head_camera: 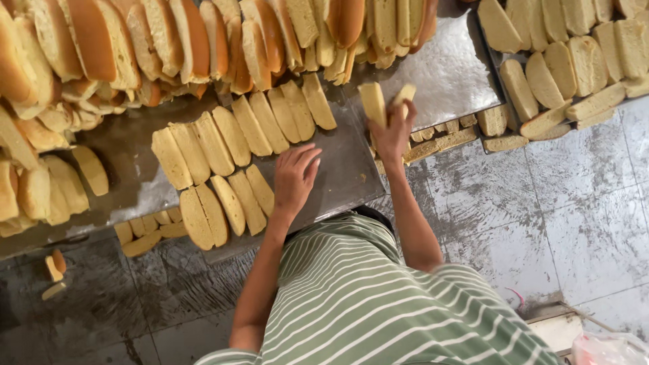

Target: The person arranges sliced bread rolls on metal trays, organizing them into neat rows. They then carry the filled trays to a wooden table and place them down, continuing to adjust the bread slices on the trays.

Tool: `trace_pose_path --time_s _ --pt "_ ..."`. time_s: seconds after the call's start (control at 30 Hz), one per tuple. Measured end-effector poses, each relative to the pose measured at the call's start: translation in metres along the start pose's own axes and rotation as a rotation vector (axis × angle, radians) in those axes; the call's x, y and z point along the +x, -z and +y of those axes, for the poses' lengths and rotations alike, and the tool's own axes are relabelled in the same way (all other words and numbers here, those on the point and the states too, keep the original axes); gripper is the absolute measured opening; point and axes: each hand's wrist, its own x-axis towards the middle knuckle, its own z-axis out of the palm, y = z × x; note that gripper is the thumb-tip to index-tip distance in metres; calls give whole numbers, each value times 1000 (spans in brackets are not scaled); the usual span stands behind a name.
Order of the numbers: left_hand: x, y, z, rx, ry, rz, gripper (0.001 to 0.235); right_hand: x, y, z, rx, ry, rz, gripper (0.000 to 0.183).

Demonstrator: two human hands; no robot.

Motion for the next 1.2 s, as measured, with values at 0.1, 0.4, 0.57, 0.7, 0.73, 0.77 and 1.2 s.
trace_pose_path --time_s 0.1,0.4,0.57,0.7,0.73,0.77,1.2 --pt "-31 18 2 -29 109 42 26 -72 18 -23 219 -42 -162 75" --pt "-74 16 -9 -156 326 254 59 -187 -40 -43 -24 599 -426 61" --pt "-67 18 -42 10 463 116 56 -177 -30 -40 63 461 -607 47" --pt "-53 25 -61 238 434 -4 59 -172 -23 -38 -73 699 -547 63" --pt "-51 27 -59 352 354 4 60 -172 -22 -38 -71 698 -581 67" --pt "-50 28 -56 340 374 9 63 -172 -23 -38 -73 690 -609 69" --pt "-98 9 -55 401 371 -78 60 -170 -43 -39 -63 558 -626 45"
